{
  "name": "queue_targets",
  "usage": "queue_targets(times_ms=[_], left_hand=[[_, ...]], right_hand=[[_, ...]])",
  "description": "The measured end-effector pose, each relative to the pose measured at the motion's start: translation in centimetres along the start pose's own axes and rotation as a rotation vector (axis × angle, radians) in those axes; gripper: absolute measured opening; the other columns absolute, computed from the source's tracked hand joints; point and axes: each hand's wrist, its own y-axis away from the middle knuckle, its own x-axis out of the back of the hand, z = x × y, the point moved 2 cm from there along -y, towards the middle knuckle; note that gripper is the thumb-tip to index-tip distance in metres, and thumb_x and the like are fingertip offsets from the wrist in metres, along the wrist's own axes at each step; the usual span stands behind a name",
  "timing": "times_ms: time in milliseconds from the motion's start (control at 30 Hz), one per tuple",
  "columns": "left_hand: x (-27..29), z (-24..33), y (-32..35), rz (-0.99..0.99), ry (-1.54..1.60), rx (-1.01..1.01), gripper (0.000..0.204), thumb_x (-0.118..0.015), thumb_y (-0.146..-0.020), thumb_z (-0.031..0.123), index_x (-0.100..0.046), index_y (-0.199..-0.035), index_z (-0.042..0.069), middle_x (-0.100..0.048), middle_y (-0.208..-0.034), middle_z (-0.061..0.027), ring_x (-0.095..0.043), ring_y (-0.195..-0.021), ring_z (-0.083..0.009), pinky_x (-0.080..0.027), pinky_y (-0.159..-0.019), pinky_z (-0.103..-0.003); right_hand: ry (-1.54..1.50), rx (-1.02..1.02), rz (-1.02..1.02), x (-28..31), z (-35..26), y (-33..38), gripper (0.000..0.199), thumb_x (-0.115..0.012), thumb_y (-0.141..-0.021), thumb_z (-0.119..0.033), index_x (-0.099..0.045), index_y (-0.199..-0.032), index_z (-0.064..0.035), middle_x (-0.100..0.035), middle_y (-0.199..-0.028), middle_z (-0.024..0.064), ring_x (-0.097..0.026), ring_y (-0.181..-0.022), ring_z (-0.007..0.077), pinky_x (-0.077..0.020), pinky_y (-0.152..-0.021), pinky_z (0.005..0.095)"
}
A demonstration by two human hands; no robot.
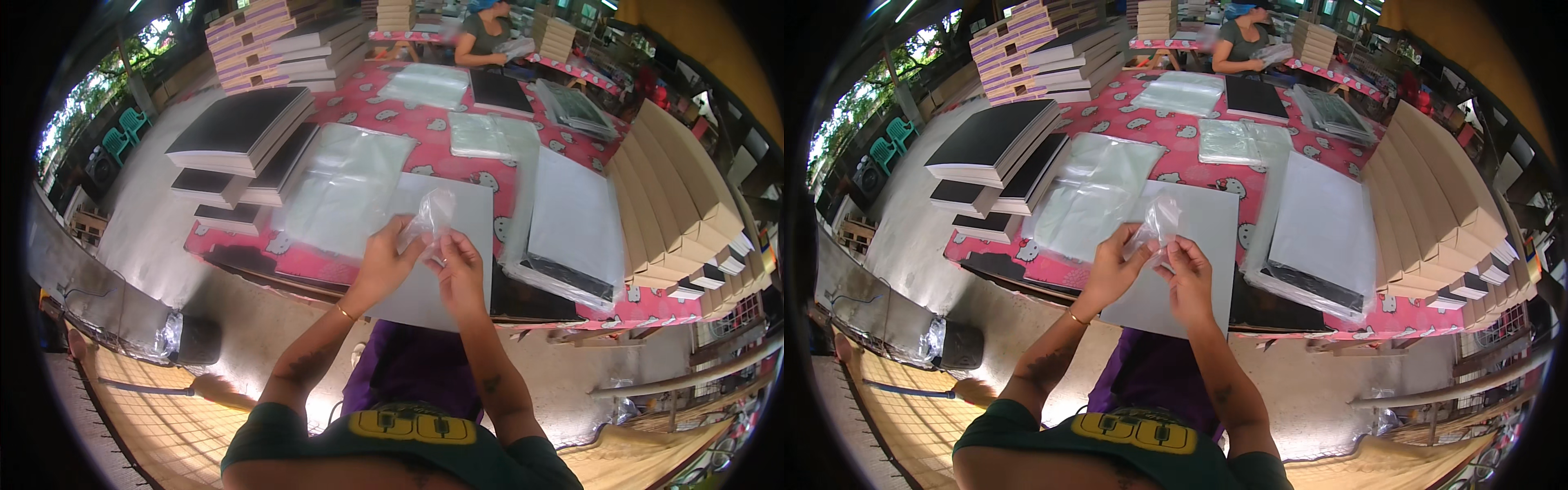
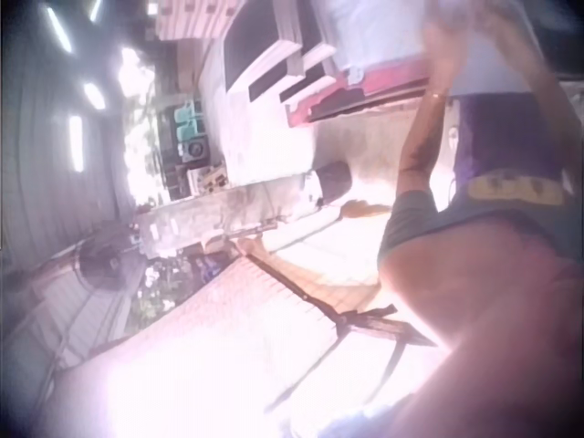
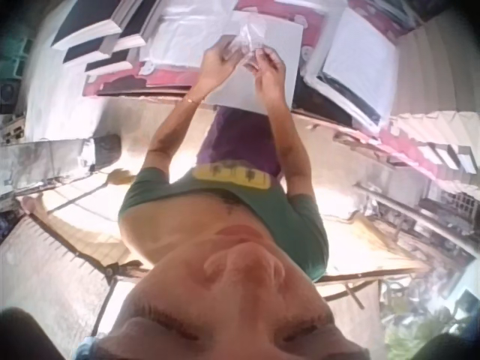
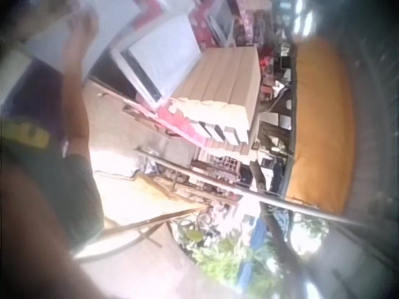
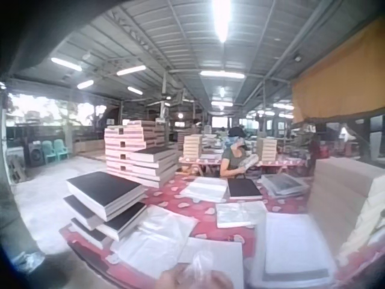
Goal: The person places black folders into plastic sleeves by hand on a table, then stacks the sleeved folders.
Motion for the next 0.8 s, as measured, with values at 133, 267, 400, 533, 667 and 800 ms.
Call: queue_targets(times_ms=[133, 267, 400, 533, 667, 800], left_hand=[[-0.2, -1.3, -1.1, 0.037, -0.127, -0.034, 0.012, -0.057, -0.09, 0.011, -0.057, -0.094, 0.0, -0.06, -0.072, -0.0185, -0.059, -0.063, -0.0302, -0.045, -0.057, -0.035], [2.1, -2.0, -2.9, 0.222, -0.173, -0.013, 0.01, -0.055, -0.09, 0.008, -0.055, -0.096, 0.0, -0.059, -0.068, -0.0176, -0.056, -0.059, -0.0326, -0.045, -0.055, -0.037], [0.4, 0.5, -1.0, -0.116, -0.063, -0.219, 0.015, -0.059, -0.082, -0.004, -0.051, -0.092, 0.003, -0.059, -0.096, -0.0182, -0.058, -0.083, -0.0294, -0.046, -0.07, -0.033], [5.0, -5.8, 0.1, -0.551, 0.307, 0.154, 0.024, -0.065, -0.075, -0.005, -0.048, -0.088, 0.005, -0.049, -0.125, -0.0182, -0.051, -0.115, -0.028, -0.042, -0.089, -0.034], [8.8, 2.4, -3.4, -0.694, 0.582, -0.202, 0.016, -0.067, -0.072, -0.001, -0.058, -0.084, 0.004, -0.05, -0.126, -0.0162, -0.052, -0.11, -0.0289, -0.039, -0.092, -0.046], [2.8, 7.6, -2.0, -0.734, -0.366, -0.619, 0.018, -0.066, -0.072, 0.001, -0.07, -0.088, 0.007, -0.052, -0.116, -0.017, -0.056, -0.105, -0.0319, -0.041, -0.092, -0.048]], right_hand=[[-0.038, 0.113, -0.042, 0.7, -0.3, 0.8, 0.015, -0.057, -0.093, -0.01, -0.057, -0.107, -0.0055, -0.061, -0.095, 0.0033, -0.06, -0.089, 0.0129, -0.0481, -0.087, 0.0321], [-0.445, 0.202, -0.297, 1.5, -2.6, 2.1, 0.016, -0.053, -0.093, -0.008, -0.055, -0.109, -0.0081, -0.061, -0.101, 0.005, -0.059, -0.098, 0.0185, -0.0446, -0.095, 0.0367], [0.057, 0.011, -0.037, 1.4, -3.7, 2.9, 0.017, -0.052, -0.091, -0.007, -0.053, -0.108, -0.0078, -0.059, -0.092, 0.0043, -0.06, -0.087, 0.0137, -0.045, -0.092, 0.035], [-0.109, -0.114, -0.225, 5.3, -8.5, 1.9, 0.018, -0.049, -0.087, -0.006, -0.053, -0.105, -0.0066, -0.054, -0.096, 0.0059, -0.057, -0.089, 0.0125, -0.0517, -0.073, 0.0301], [0.441, -0.156, -0.517, 2.2, -10.1, 2.1, 0.022, -0.05, -0.078, 0.003, -0.056, -0.098, -0.0041, -0.048, -0.101, 0.0049, -0.057, -0.087, 0.0151, -0.0533, -0.058, 0.0276], [1.165, 0.304, -0.804, -4.5, -11.5, 3.5, 0.023, -0.054, -0.075, 0.005, -0.06, -0.096, -0.0048, -0.048, -0.105, 0.0089, -0.059, -0.085, 0.0254, -0.0545, -0.064, 0.0341]])
